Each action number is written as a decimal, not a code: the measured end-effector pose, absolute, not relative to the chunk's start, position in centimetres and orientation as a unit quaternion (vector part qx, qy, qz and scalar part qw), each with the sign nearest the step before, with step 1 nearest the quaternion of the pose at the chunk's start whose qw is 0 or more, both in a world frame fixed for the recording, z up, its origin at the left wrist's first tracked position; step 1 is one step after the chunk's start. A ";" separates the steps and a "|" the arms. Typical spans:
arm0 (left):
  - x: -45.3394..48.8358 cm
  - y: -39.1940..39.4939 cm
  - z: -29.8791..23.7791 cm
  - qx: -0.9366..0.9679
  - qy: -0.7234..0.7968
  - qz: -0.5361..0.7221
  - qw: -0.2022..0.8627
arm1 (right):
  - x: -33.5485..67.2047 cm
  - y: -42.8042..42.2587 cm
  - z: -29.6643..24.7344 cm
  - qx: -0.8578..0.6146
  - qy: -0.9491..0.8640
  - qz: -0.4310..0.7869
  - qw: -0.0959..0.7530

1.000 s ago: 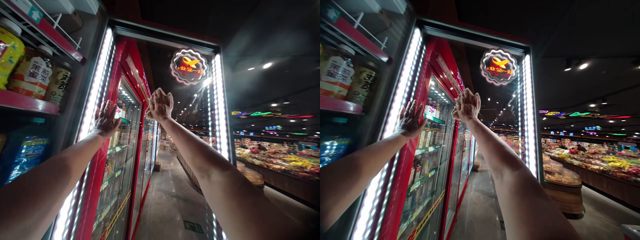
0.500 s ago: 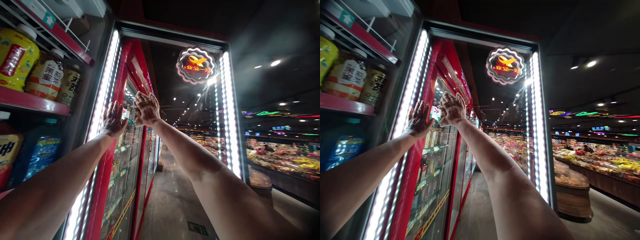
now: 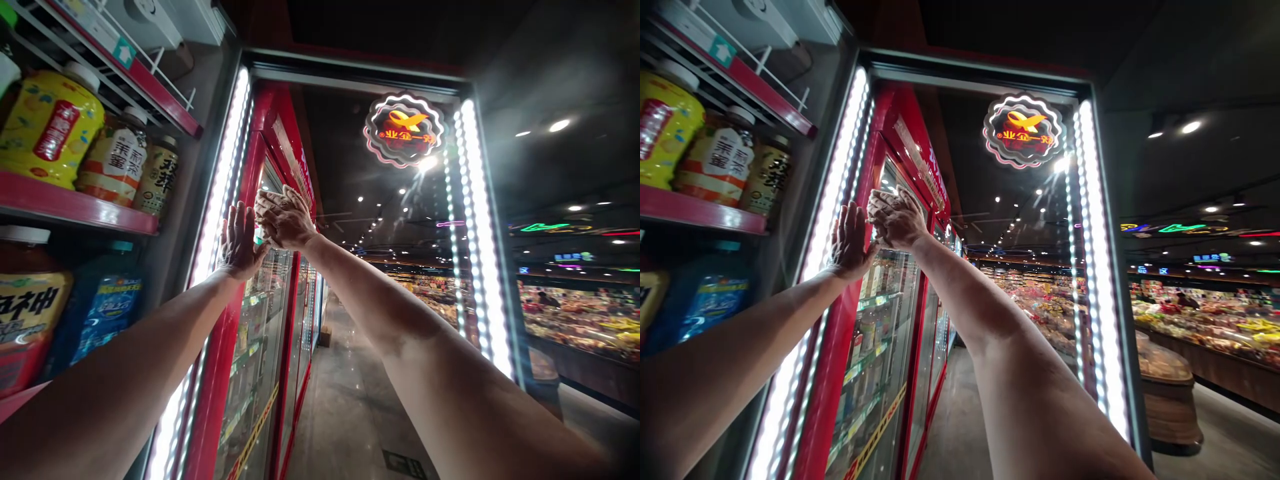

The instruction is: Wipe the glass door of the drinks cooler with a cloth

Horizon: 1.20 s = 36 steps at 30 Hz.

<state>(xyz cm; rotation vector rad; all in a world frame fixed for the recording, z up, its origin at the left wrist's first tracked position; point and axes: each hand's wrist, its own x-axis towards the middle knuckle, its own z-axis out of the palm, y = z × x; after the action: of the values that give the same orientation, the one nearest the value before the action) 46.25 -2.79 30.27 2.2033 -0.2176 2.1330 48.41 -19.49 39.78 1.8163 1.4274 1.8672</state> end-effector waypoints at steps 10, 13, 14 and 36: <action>45.8 -3.0 30.3 0.711 -0.067 0.697 0.054 | 47.7 -15.2 42.6 0.641 0.447 0.624 -0.005; 45.5 -3.2 30.4 0.713 -0.059 0.697 0.054 | 47.2 -14.8 42.2 0.606 0.519 0.599 0.071; 45.4 -3.2 30.4 0.714 -0.055 0.696 0.054 | 47.2 -14.9 42.3 0.594 0.542 0.587 0.097; 45.7 -3.0 30.9 0.736 -0.065 0.673 0.028 | 48.3 -16.7 42.9 0.625 0.362 0.691 0.008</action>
<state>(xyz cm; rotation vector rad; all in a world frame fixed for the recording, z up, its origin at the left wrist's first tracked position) 45.70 -2.97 30.93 2.2722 -0.2020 2.0789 48.34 -16.72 42.92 1.9547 1.1301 2.1614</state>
